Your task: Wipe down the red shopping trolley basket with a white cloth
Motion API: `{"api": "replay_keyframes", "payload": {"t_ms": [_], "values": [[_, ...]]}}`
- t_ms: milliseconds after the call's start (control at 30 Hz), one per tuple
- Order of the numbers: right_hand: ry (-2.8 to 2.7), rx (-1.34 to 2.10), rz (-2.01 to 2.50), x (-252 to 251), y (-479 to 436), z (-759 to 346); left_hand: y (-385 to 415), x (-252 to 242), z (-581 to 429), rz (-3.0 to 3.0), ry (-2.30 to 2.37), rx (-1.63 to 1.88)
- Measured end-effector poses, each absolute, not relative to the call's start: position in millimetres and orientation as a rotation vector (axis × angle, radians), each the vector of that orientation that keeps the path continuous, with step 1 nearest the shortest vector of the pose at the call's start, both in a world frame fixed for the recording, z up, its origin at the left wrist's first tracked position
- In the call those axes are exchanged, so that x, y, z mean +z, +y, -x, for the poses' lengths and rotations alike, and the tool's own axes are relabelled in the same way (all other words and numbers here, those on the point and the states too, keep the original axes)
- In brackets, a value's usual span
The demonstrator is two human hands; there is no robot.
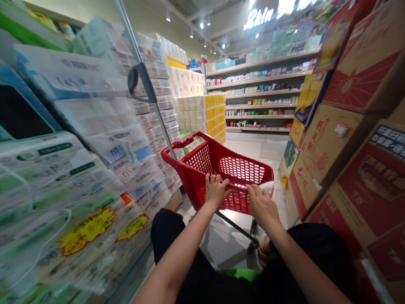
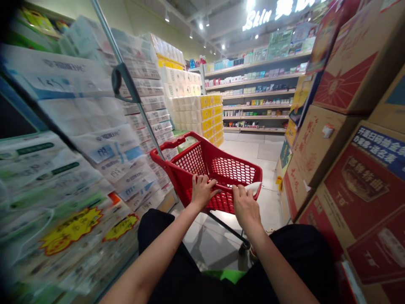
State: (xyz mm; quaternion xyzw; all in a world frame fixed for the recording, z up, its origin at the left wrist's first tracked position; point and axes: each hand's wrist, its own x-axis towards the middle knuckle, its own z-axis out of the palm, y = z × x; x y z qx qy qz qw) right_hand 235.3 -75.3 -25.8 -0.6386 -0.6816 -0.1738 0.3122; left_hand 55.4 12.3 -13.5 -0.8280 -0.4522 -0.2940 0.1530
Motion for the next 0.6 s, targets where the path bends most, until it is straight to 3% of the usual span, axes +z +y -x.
{"api": "replay_keyframes", "payload": {"t_ms": [267, 600], "values": [[-1.876, -0.275, 1.584, -15, -45, -207, 1, -18, -67, 2.39, -1.277, -0.849], [-1.737, -0.377, 1.74, -54, -74, -329, -8, -19, -65, 2.423, -1.25, -0.908]]}}
